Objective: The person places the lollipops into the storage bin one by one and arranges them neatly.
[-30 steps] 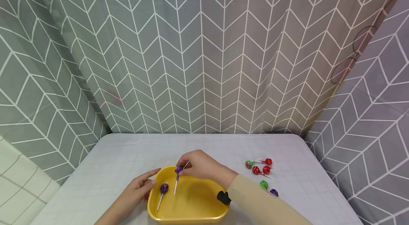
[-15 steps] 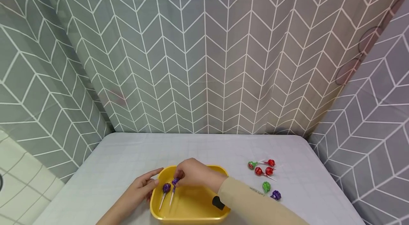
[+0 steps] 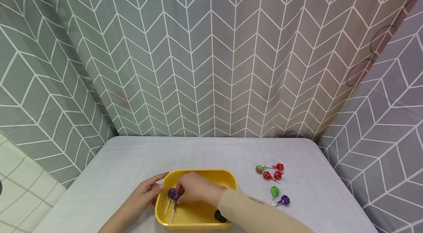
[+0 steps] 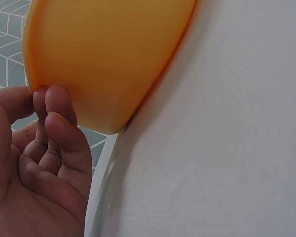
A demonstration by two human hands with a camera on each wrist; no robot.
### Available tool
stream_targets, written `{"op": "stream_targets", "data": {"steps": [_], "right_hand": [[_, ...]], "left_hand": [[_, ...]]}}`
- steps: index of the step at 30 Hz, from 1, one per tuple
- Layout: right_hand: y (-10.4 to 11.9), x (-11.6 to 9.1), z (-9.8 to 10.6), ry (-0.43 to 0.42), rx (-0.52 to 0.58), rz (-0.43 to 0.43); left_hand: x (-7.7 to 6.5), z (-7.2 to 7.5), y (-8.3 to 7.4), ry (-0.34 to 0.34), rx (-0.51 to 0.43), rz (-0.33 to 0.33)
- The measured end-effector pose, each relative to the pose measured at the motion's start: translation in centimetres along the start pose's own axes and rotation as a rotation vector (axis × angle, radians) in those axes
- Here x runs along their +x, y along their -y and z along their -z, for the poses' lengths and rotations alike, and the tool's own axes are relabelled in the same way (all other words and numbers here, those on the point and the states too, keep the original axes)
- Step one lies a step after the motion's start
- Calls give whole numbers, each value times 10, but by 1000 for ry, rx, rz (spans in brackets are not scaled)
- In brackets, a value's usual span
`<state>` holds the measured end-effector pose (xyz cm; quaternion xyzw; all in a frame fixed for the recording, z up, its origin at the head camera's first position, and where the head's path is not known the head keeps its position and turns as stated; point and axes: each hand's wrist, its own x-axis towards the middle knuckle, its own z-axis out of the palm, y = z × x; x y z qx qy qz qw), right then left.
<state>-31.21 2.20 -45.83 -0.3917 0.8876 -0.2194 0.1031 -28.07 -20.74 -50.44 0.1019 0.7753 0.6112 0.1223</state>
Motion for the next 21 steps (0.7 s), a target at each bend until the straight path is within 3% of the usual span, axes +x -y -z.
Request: {"op": "stream_targets", "data": {"steps": [5, 21], "right_hand": [[1, 2, -3, -8, -38, -9], [1, -1, 6, -23, 1, -36]], "left_hand": [[0, 0, 0, -1, 7, -7], [0, -1, -1, -8, 2, 4]]}}
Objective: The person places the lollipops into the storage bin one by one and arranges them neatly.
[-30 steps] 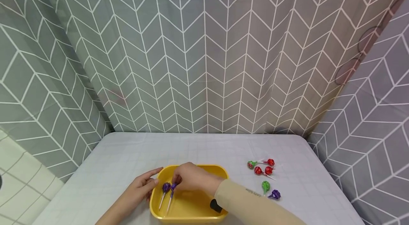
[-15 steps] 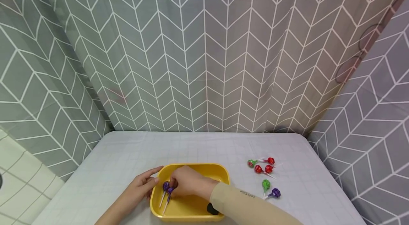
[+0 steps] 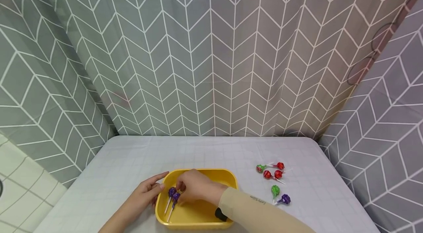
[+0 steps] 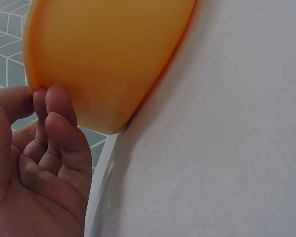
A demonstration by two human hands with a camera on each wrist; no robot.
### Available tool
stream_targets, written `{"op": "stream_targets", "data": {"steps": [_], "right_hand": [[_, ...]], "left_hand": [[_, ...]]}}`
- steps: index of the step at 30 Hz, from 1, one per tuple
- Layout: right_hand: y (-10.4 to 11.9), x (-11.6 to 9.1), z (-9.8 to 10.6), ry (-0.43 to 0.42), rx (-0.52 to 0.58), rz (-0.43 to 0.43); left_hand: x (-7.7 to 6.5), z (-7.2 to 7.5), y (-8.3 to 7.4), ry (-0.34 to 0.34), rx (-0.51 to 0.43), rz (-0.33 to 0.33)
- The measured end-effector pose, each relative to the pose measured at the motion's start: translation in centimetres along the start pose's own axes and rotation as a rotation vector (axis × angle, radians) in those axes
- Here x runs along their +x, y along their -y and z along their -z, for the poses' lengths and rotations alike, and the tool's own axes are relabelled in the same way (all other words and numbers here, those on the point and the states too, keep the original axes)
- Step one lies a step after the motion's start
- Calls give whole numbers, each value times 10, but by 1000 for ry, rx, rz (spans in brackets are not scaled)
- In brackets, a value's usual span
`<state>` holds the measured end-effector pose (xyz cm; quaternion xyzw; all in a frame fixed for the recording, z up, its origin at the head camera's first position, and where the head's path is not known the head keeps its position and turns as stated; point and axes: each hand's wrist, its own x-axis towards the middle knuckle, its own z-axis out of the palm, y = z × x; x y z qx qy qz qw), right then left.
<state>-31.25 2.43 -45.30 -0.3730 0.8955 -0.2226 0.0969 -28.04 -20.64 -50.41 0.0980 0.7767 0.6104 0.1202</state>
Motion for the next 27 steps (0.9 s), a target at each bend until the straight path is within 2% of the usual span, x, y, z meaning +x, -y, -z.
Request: {"op": "stream_targets", "data": {"steps": [5, 11, 17, 27], "right_hand": [[1, -6, 15, -19, 29, 12], [2, -21, 38, -53, 154, -8], [-9, -35, 57, -120, 258, -23], [-33, -61, 75, -201, 257, -45]], "left_hand": [[0, 0, -1, -3, 4, -1], [0, 1, 0, -4, 10, 9], [-1, 0, 0, -18, 5, 17], [0, -1, 0, -18, 3, 18]]}}
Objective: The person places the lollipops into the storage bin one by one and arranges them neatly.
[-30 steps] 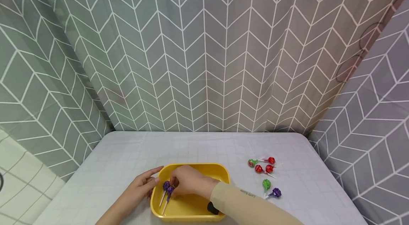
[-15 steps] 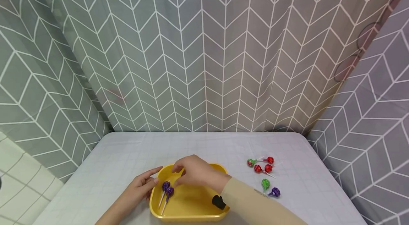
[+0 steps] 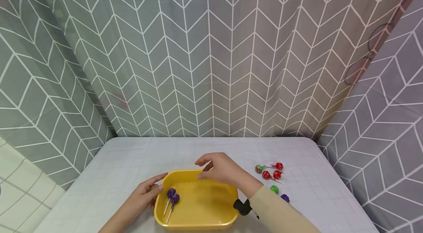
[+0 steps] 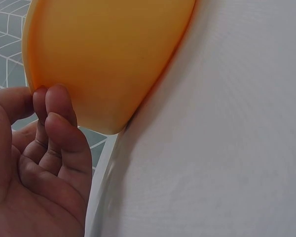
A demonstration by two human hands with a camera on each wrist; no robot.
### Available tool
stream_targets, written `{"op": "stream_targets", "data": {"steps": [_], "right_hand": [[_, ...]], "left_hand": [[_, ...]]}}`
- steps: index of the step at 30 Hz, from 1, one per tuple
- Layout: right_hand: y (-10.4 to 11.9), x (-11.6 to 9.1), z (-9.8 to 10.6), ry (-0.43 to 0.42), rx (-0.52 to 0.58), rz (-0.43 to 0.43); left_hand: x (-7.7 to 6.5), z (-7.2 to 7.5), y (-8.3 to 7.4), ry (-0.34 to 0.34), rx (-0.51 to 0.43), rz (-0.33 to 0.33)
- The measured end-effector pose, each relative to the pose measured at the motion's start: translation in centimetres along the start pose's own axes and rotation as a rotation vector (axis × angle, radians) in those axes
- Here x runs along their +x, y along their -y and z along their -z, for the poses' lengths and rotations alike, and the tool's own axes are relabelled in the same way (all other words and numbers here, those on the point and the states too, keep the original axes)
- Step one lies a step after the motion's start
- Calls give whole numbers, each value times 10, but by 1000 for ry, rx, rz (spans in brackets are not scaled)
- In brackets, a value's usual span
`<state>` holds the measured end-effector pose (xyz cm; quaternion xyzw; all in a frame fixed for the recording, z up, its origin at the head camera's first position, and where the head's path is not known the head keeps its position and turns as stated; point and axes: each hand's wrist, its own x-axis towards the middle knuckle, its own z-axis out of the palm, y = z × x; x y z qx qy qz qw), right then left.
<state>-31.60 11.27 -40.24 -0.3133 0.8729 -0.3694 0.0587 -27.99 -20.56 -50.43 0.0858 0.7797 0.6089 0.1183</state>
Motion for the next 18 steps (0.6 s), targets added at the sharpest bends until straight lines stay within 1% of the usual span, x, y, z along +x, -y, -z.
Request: {"op": "stream_targets", "data": {"steps": [2, 5, 11, 16, 18], "right_hand": [[-3, -5, 7, -20, 8, -3], [-8, -13, 18, -50, 40, -32], [-25, -37, 36, -124, 90, -118], [-41, -58, 47, -188, 88, -185], [-48, -66, 50, -213, 89, -224]], "left_hand": [[0, 0, 0, -2, 4, -1], [0, 0, 0, -2, 9, 1], [0, -1, 0, -2, 10, 4], [0, -1, 0, -5, 11, 2], [0, -1, 1, -3, 10, 2]]}}
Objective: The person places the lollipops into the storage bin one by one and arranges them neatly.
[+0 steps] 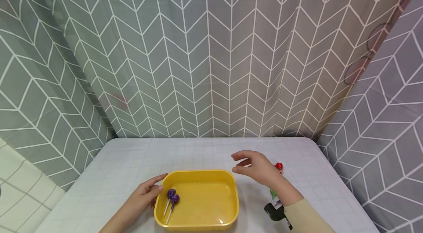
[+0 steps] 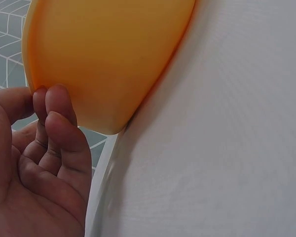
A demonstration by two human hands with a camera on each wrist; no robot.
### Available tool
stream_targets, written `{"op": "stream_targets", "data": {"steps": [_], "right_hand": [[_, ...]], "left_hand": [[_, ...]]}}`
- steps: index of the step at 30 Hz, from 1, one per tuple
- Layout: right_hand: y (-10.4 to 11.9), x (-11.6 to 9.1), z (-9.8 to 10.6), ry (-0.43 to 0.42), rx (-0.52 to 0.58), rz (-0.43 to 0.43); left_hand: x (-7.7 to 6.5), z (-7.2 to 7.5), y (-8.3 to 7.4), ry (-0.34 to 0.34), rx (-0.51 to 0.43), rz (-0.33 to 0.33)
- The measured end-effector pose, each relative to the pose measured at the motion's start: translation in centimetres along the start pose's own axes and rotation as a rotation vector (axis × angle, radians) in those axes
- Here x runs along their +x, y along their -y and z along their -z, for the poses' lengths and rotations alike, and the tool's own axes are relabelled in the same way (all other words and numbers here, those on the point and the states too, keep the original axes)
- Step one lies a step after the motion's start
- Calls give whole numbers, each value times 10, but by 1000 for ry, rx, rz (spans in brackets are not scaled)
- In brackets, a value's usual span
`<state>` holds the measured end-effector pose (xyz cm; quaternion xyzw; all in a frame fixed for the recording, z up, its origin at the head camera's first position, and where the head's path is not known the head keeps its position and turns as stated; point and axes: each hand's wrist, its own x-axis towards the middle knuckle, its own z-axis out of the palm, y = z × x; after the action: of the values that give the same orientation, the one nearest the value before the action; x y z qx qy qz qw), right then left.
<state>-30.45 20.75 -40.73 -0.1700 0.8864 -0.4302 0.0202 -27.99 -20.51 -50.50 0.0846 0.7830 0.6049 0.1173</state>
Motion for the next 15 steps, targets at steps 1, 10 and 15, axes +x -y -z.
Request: {"op": "stream_targets", "data": {"steps": [1, 10, 15], "right_hand": [[-4, -3, 3, -13, 3, -17], [-39, -33, 23, -81, 29, -115], [-62, -54, 30, -116, -3, -193]], "left_hand": [[0, 0, 0, 0, 0, 0], [1, 1, 0, 6, -5, -3], [0, 0, -1, 8, -4, 1]]}}
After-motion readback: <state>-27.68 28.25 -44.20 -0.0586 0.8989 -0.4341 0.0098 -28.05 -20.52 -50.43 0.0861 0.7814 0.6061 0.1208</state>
